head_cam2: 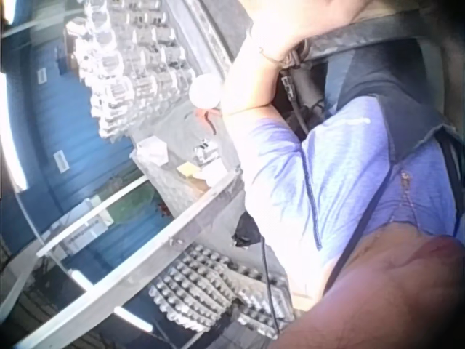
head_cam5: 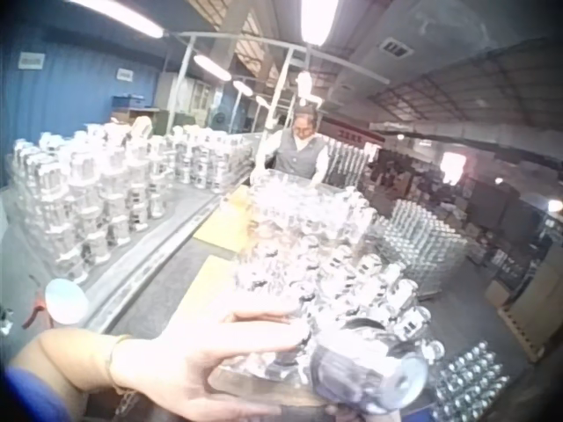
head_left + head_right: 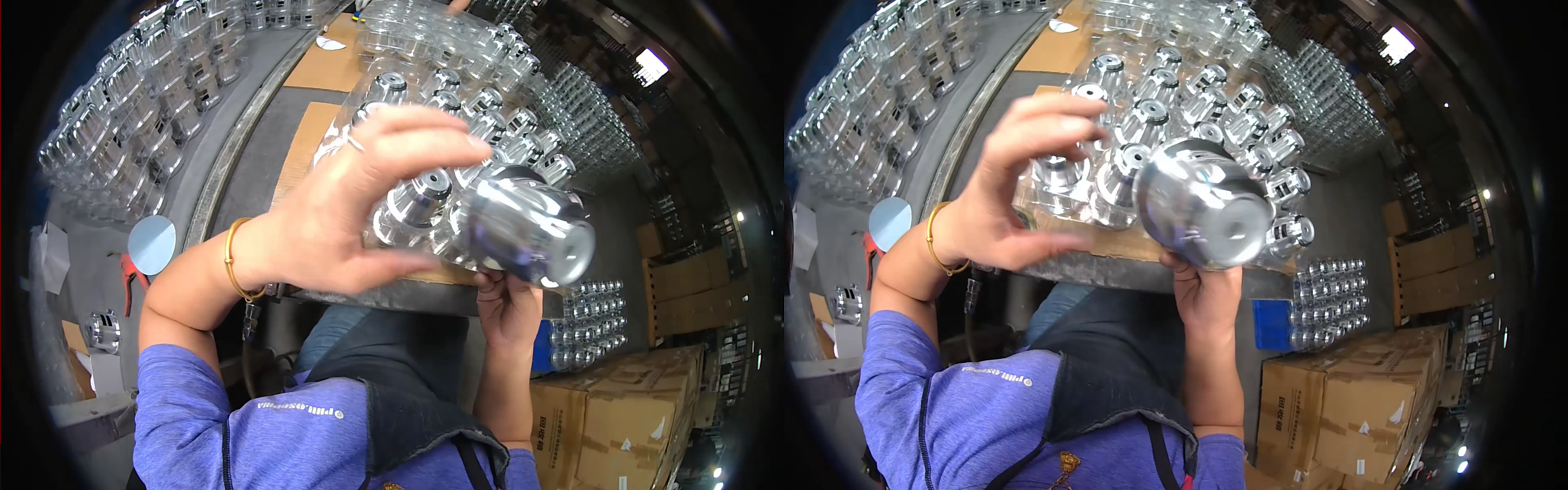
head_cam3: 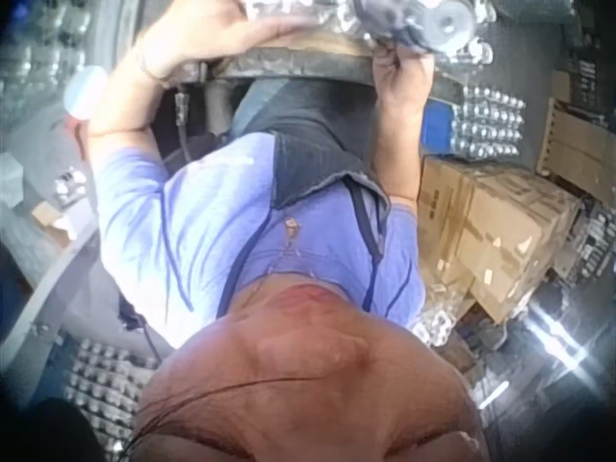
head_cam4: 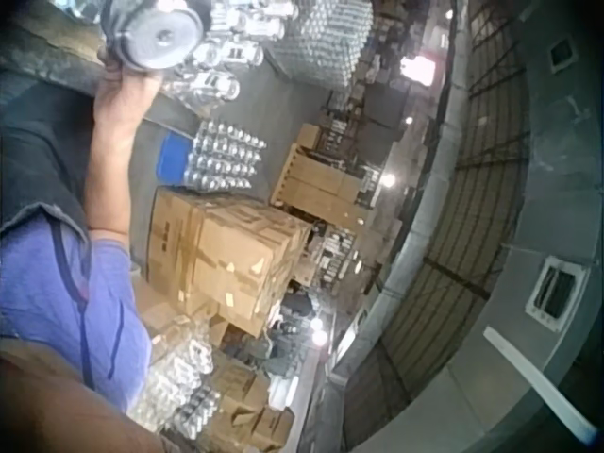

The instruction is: The person organizes machined metal parts by hand, taking them from cardboard boxes and arranging them in plastic trays.

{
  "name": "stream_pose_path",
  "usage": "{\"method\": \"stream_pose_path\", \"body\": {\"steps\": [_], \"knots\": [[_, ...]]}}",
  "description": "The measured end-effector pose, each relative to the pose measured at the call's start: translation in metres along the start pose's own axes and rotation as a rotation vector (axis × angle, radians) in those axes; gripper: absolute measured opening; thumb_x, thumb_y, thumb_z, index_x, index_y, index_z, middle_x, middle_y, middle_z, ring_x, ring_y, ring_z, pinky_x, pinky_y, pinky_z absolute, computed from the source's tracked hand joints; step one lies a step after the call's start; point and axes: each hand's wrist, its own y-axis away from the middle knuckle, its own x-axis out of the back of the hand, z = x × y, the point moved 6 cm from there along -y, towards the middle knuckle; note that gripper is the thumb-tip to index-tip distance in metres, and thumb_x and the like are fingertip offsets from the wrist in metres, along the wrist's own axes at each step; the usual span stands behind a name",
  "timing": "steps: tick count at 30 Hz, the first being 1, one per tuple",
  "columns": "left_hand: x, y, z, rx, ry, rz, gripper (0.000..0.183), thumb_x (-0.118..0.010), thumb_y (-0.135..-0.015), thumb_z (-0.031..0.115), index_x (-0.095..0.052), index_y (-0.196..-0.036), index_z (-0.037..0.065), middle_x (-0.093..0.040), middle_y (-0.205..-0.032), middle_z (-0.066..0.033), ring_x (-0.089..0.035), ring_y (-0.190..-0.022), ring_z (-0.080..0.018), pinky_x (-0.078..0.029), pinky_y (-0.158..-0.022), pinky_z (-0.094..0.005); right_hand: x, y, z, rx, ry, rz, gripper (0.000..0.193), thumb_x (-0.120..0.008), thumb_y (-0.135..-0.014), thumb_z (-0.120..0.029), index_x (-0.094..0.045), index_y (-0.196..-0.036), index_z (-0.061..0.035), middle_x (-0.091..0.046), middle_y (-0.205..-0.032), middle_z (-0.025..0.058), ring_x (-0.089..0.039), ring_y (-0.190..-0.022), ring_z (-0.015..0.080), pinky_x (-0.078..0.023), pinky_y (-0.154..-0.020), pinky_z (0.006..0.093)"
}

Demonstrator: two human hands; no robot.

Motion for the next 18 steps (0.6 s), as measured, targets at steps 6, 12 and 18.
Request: {"method": "stream_pose_path", "body": {"steps": [6,12,18], "knots": [[-0.037,0.008,-0.011,0.143,-0.075,-0.164,0.083,-0.083,-0.053,0.013,-0.044,-0.126,0.006,-0.046,-0.123,-0.0187,-0.049,-0.11,-0.0347,-0.043,-0.089,-0.04,-0.008,0.007,0.009,0.115,0.707,-0.01,0.017,-0.066,-0.08,0.0,-0.062,-0.096,0.0027,-0.06,-0.087,0.0016,-0.054,-0.073,0.0048,-0.043,-0.066,0.0173],[-0.035,0.002,-0.039,0.249,-0.04,-0.209,0.065,-0.074,-0.058,0.01,-0.049,-0.117,0.004,-0.048,-0.119,-0.0172,-0.051,-0.109,-0.0308,-0.042,-0.091,-0.0379,-0.003,0.006,0.008,0.131,0.721,0.014,0.027,-0.066,-0.079,0.001,-0.059,-0.105,0.0016,-0.061,-0.096,0.0055,-0.058,-0.081,0.0088,-0.047,-0.071,0.0209],[0.011,-0.01,-0.091,0.463,0.248,0.236,0.054,-0.069,-0.071,0.015,-0.047,-0.119,0.006,-0.055,-0.107,-0.0078,-0.053,-0.099,-0.017,-0.042,-0.087,-0.0307,0.064,0.019,-0.008,0.252,0.804,0.305,0.023,-0.062,-0.082,0.001,-0.058,-0.104,0.0041,-0.062,-0.098,0.0101,-0.06,-0.083,0.012,-0.049,-0.074,0.0228]]}}
